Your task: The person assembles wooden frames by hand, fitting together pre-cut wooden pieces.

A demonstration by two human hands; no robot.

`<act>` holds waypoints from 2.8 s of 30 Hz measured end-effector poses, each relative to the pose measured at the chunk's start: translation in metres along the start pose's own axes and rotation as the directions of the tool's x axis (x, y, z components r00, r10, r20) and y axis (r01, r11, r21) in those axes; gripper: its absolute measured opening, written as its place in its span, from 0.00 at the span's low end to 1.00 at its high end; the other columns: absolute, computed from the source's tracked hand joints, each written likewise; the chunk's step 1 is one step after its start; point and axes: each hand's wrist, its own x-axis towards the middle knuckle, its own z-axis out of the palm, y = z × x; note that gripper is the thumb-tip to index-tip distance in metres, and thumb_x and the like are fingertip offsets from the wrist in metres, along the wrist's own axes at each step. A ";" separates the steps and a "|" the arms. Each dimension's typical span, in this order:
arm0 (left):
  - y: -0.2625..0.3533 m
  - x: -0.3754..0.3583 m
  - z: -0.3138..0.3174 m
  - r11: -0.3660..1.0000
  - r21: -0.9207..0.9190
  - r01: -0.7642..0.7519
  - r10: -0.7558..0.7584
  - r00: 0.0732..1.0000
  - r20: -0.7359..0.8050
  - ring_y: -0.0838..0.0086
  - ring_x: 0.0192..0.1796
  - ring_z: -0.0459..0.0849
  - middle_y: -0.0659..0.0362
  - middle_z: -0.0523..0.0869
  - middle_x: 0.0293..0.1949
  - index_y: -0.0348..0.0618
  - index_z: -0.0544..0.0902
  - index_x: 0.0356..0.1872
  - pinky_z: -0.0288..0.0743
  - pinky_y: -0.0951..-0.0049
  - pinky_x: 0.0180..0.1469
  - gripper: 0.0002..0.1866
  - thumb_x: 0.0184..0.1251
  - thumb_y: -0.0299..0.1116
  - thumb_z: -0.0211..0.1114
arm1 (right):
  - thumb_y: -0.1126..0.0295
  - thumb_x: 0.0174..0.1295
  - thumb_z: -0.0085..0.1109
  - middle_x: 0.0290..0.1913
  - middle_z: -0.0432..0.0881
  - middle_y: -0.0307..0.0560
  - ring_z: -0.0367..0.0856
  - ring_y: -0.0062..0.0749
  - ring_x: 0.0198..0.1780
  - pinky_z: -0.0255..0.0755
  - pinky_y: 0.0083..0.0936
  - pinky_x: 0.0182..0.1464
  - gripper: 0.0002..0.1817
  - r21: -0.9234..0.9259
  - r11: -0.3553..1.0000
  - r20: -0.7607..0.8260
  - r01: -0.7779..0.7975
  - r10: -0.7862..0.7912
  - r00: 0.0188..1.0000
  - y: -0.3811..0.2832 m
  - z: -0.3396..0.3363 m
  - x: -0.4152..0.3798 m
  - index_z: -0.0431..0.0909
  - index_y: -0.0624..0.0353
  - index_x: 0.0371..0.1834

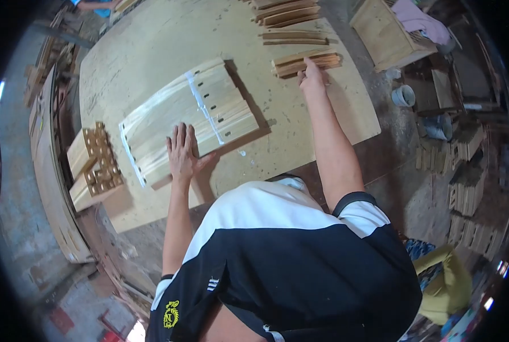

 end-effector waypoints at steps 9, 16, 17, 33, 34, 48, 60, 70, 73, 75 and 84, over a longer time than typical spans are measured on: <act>-0.002 0.002 0.004 0.999 0.007 0.031 -0.031 1.000 -0.003 0.53 0.81 0.59 0.47 0.65 0.78 0.42 0.67 0.76 0.48 0.40 0.78 0.59 0.46 0.72 0.71 | 0.58 0.56 0.80 0.24 0.74 0.42 0.70 0.28 0.16 0.68 0.28 0.20 0.25 -0.096 0.994 -0.074 0.052 -0.059 0.996 -0.015 0.052 0.008 0.73 0.55 0.46; -0.006 0.000 0.009 0.998 -0.014 0.058 -0.058 0.998 -0.008 0.55 0.82 0.57 0.51 0.64 0.79 0.44 0.68 0.76 0.46 0.40 0.80 0.59 0.46 0.74 0.70 | 0.74 0.57 0.69 0.32 0.78 0.47 0.81 0.36 0.37 0.75 0.34 0.42 0.12 -0.355 -0.238 0.726 0.904 -0.680 0.106 -0.015 -0.011 -0.110 0.87 0.56 0.46; -0.006 0.000 0.010 0.998 -0.018 0.055 -0.055 0.998 -0.006 0.55 0.82 0.57 0.51 0.64 0.79 0.44 0.68 0.76 0.46 0.40 0.80 0.59 0.46 0.74 0.70 | 0.77 0.54 0.68 0.33 0.77 0.46 0.80 0.37 0.37 0.75 0.34 0.41 0.16 -0.277 -0.383 0.775 0.881 -0.631 -0.032 -0.015 -0.021 -0.123 0.87 0.55 0.47; 0.118 0.091 -0.062 -0.074 -0.939 0.335 -0.271 0.899 0.343 0.65 0.60 0.82 0.45 0.83 0.62 0.35 0.65 0.77 0.74 0.70 0.61 0.46 0.69 0.58 0.67 | 0.84 0.44 0.67 0.47 0.76 0.47 0.81 0.42 0.41 0.79 0.34 0.48 0.31 0.287 -0.480 0.814 0.829 -0.333 -0.476 0.032 -0.046 -0.169 0.86 0.58 0.58; 0.120 0.111 -0.055 -0.248 -0.876 0.414 -0.197 0.864 0.464 0.70 0.57 0.83 0.46 0.84 0.59 0.31 0.70 0.72 0.75 0.71 0.59 0.45 0.67 0.59 0.69 | 0.83 0.44 0.68 0.47 0.76 0.47 0.81 0.42 0.42 0.78 0.34 0.49 0.31 0.329 -0.483 0.806 0.812 -0.304 -0.507 0.032 -0.036 -0.176 0.86 0.59 0.58; 0.076 0.137 -0.062 0.229 -0.966 -0.119 -0.560 0.795 -0.231 0.73 0.36 0.86 0.52 0.89 0.34 0.33 0.79 0.36 0.81 0.69 0.38 0.24 0.67 0.49 0.73 | 0.73 0.63 0.70 0.40 0.87 0.49 0.86 0.31 0.41 0.81 0.29 0.45 0.18 -0.120 0.374 0.991 0.920 -0.005 0.131 0.084 0.035 -0.191 0.77 0.66 0.54; 0.097 0.062 -0.043 0.509 -0.814 -0.281 -0.448 0.721 -0.529 0.68 0.33 0.84 0.53 0.84 0.32 0.38 0.77 0.47 0.79 0.67 0.36 0.29 0.59 0.50 0.78 | 0.77 0.59 0.68 0.36 0.80 0.53 0.81 0.52 0.34 0.77 0.43 0.37 0.20 0.414 -0.067 0.909 0.908 -0.025 -0.416 0.083 0.024 -0.190 0.74 0.60 0.54; 0.102 0.057 -0.028 0.562 -0.764 -0.318 -0.362 0.735 -0.573 0.59 0.36 0.82 0.54 0.79 0.36 0.42 0.74 0.55 0.77 0.63 0.39 0.35 0.55 0.52 0.78 | 0.77 0.51 0.68 0.31 0.79 0.52 0.82 0.55 0.32 0.77 0.48 0.36 0.17 0.400 -0.162 0.916 0.902 0.091 -0.390 0.095 0.000 -0.152 0.73 0.53 0.42; 0.098 0.053 -0.037 0.464 -0.844 -0.270 -0.306 0.845 -0.439 0.53 0.46 0.82 0.48 0.79 0.44 0.41 0.72 0.56 0.77 0.57 0.49 0.35 0.54 0.51 0.79 | 0.77 0.54 0.66 0.33 0.82 0.55 0.83 0.59 0.37 0.77 0.46 0.39 0.14 0.399 -0.292 0.901 0.869 -0.051 -0.431 0.097 -0.001 -0.175 0.75 0.58 0.43; 0.085 0.045 -0.044 0.575 -0.765 -0.290 -0.220 0.846 -0.486 0.50 0.55 0.78 0.45 0.78 0.51 0.40 0.72 0.59 0.73 0.54 0.57 0.39 0.53 0.52 0.80 | 0.71 0.59 0.70 0.41 0.85 0.56 0.83 0.57 0.44 0.74 0.44 0.48 0.14 0.021 -0.290 0.999 0.957 -0.035 -0.032 0.107 -0.023 -0.182 0.80 0.59 0.46; -0.090 -0.155 -0.057 0.574 -0.813 0.098 -0.516 0.814 -0.266 0.52 0.62 0.80 0.41 0.79 0.61 0.35 0.71 0.69 0.74 0.58 0.64 0.44 0.57 0.49 0.79 | 0.72 0.64 0.70 0.28 0.81 0.38 0.77 0.16 0.31 0.73 0.20 0.34 0.08 -0.386 0.316 0.896 0.867 0.350 0.272 0.201 0.034 -0.324 0.83 0.67 0.38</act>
